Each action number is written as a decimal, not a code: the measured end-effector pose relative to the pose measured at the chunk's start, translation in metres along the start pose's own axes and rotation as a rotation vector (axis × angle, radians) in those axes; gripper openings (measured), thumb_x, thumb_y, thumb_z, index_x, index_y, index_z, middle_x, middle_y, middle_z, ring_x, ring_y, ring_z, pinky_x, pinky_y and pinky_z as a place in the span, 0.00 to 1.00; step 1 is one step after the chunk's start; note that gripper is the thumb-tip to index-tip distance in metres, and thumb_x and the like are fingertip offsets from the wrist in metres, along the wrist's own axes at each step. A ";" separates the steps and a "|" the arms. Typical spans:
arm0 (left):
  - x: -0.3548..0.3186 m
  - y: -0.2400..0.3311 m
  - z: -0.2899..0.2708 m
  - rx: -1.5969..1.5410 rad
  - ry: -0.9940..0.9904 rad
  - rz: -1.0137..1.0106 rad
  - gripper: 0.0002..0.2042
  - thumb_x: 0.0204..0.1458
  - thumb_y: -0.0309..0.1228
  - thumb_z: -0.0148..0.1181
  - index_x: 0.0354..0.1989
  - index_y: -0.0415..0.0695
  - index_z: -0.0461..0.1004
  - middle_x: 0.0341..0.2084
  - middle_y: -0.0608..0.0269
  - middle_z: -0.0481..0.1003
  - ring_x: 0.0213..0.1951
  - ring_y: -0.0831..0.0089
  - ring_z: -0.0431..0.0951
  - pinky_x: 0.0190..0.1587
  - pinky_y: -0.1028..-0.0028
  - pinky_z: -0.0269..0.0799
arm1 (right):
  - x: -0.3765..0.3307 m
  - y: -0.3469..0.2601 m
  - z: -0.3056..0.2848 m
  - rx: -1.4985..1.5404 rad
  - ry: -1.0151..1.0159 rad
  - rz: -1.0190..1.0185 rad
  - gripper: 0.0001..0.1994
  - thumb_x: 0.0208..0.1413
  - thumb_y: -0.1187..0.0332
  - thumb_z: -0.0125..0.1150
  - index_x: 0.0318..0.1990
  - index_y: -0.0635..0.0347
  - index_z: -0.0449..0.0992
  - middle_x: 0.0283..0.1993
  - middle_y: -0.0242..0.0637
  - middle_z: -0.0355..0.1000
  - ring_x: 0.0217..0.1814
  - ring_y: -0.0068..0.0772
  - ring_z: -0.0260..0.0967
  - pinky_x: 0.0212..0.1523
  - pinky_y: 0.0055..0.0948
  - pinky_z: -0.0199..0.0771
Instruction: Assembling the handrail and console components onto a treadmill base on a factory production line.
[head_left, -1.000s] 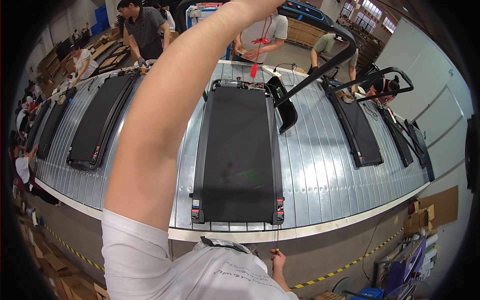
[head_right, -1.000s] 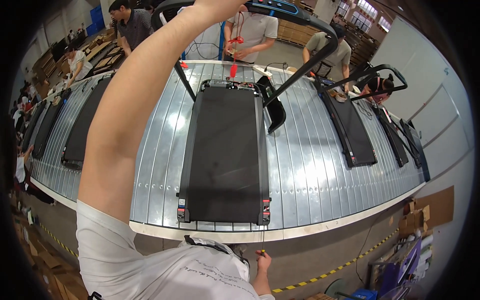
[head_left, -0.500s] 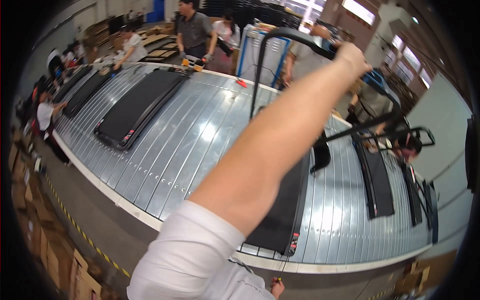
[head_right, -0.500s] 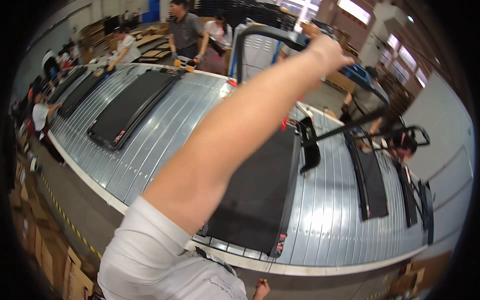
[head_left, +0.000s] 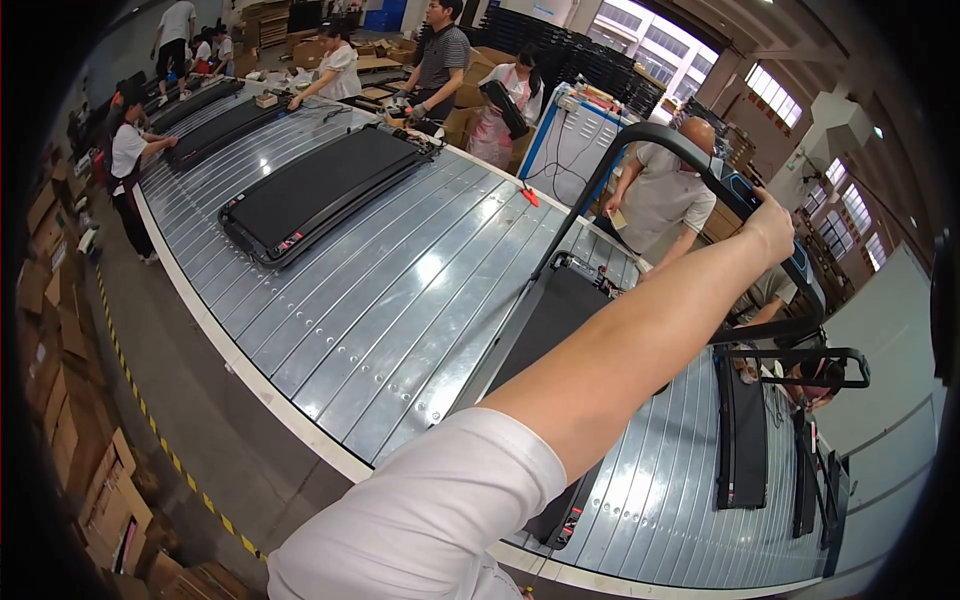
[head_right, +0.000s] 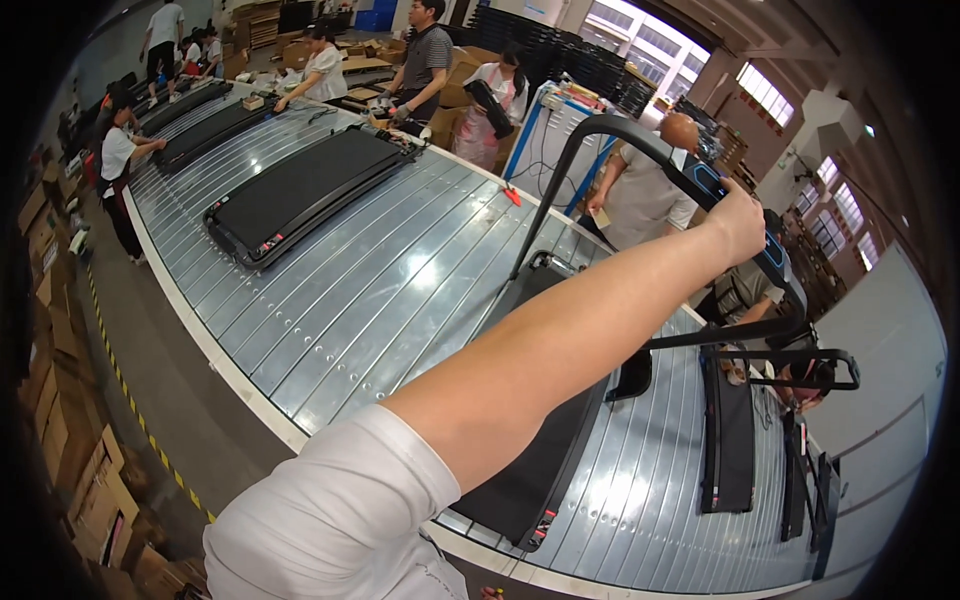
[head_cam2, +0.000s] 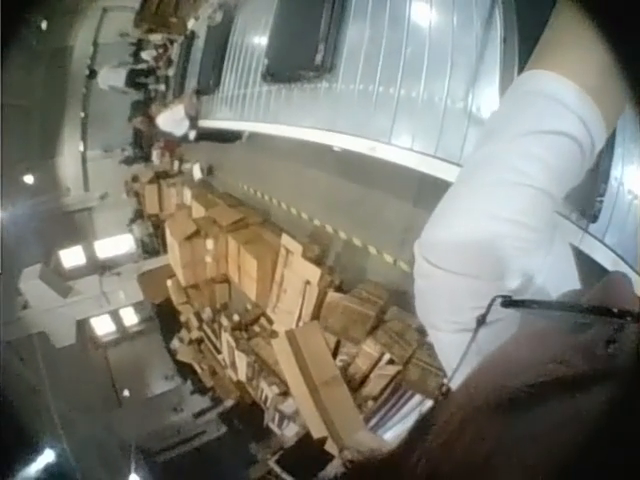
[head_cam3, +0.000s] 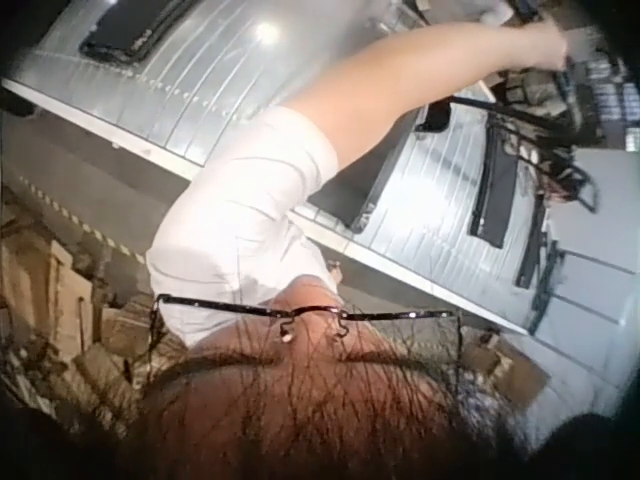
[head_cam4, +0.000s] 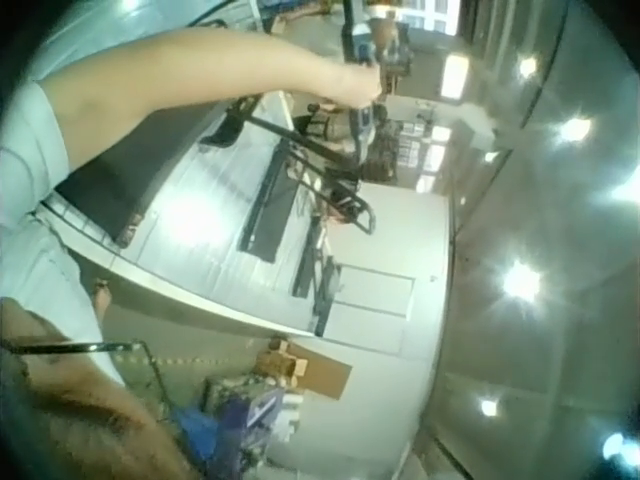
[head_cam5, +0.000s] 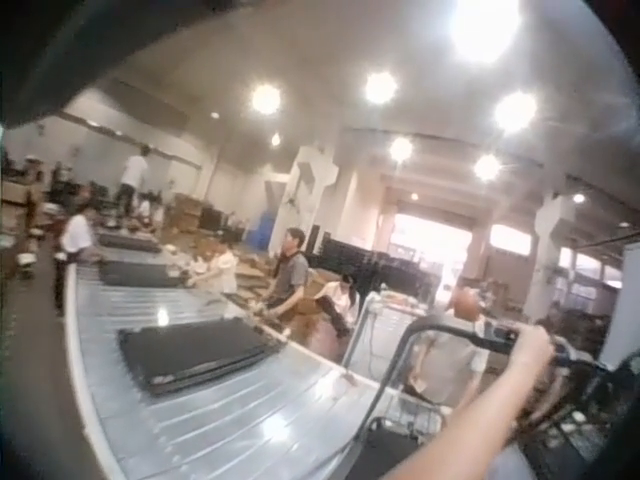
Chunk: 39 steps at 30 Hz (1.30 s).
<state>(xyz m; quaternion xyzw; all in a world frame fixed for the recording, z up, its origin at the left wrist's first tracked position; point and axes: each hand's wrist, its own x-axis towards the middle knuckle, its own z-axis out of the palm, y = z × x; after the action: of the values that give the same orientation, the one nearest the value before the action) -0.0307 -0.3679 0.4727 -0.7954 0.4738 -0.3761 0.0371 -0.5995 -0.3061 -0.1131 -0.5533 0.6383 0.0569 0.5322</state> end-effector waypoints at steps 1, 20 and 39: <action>-0.008 -0.009 0.006 0.008 -0.012 -0.008 0.15 0.58 0.33 0.50 0.53 0.52 0.75 0.50 0.61 0.75 0.53 0.55 0.73 0.50 0.31 0.63 | 0.001 -0.011 0.007 -0.015 -0.014 0.000 0.17 0.62 0.58 0.49 0.47 0.60 0.76 0.45 0.39 0.74 0.46 0.34 0.66 0.48 0.34 0.66; 0.025 -0.002 0.029 0.025 0.075 0.192 0.14 0.50 0.34 0.57 0.47 0.55 0.76 0.37 0.53 0.79 0.43 0.59 0.80 0.40 0.64 0.78 | 0.011 0.052 0.063 1.086 0.558 -0.364 0.15 0.64 0.63 0.50 0.55 0.58 0.68 0.36 0.38 0.70 0.31 0.26 0.65 0.28 0.25 0.67; 0.049 -0.033 0.031 -0.042 0.137 0.226 0.17 0.39 0.41 0.65 0.40 0.55 0.80 0.32 0.55 0.79 0.38 0.55 0.79 0.39 0.59 0.73 | 0.046 0.007 0.034 1.300 -0.010 0.055 0.24 0.64 0.66 0.40 0.67 0.45 0.50 0.42 0.45 0.70 0.35 0.43 0.73 0.32 0.42 0.78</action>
<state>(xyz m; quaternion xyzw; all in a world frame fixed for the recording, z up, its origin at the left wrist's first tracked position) 0.0262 -0.3972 0.4925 -0.7099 0.5696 -0.4131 0.0302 -0.5758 -0.3105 -0.1651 -0.1018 0.5539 -0.3246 0.7599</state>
